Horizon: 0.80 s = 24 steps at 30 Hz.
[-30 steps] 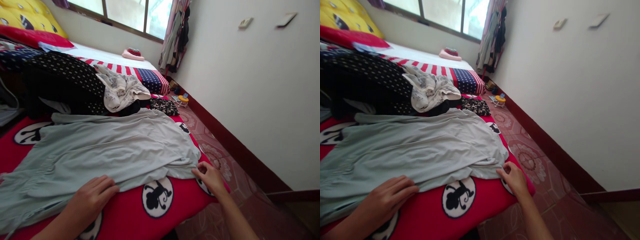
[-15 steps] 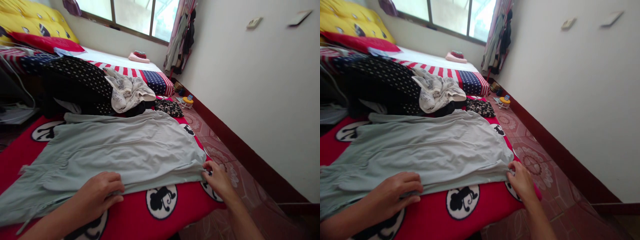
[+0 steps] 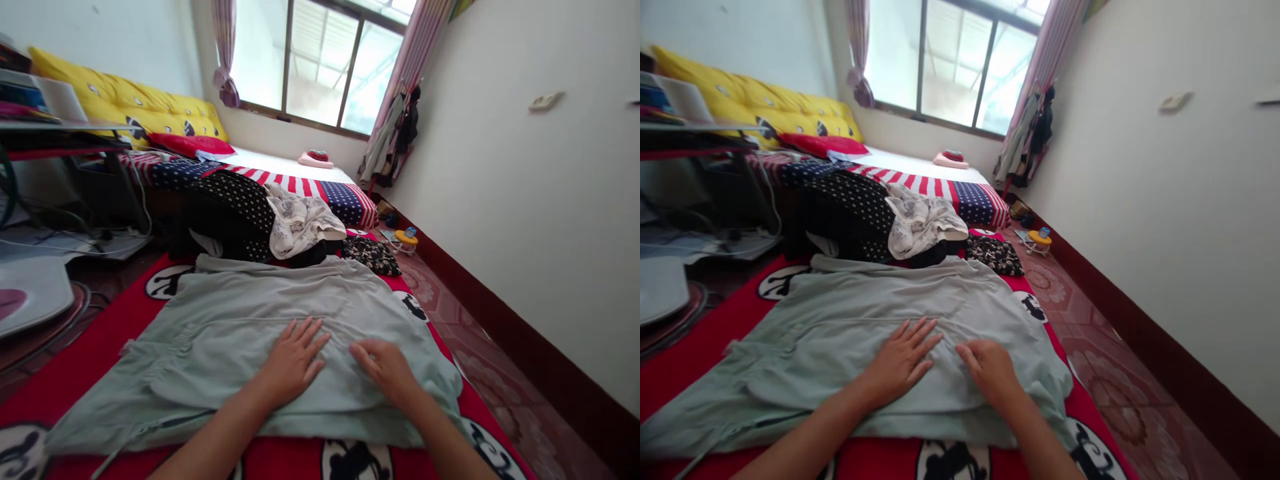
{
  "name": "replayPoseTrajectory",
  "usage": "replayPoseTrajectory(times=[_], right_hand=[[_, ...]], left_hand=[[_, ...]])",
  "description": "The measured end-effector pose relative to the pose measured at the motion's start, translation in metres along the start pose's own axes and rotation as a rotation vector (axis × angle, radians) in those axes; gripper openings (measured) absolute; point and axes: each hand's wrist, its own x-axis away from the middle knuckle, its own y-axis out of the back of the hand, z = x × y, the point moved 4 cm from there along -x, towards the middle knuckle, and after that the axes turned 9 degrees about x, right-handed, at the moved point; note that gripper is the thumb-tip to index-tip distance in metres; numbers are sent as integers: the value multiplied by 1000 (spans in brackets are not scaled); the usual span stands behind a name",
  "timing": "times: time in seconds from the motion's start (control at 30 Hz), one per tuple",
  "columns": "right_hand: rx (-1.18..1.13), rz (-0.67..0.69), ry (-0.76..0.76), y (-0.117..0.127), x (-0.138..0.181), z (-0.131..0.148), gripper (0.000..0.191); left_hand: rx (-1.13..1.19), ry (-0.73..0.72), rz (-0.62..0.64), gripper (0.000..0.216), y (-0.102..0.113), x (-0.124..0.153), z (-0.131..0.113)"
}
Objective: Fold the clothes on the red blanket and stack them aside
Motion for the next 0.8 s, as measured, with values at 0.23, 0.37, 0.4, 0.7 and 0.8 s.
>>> replayPoseTrajectory(times=[0.23,0.37,0.4,0.7,0.8], right_hand=[[40,-304,-200,25,-156,-59,29],[98,-317,-395,28,-215,-86,35],[110,-306,-432,26,-224,-90,34],[144,-163,-529,14,-243,-84,23],[128,-281,-481,44,-239,-70,24]], left_hand=[[290,76,-174,28,13,1,0],[392,103,-260,25,11,0,3],[407,107,-263,24,11,0,3],[456,149,-252,17,11,-2,5],[453,139,-257,17,8,-3,6]])
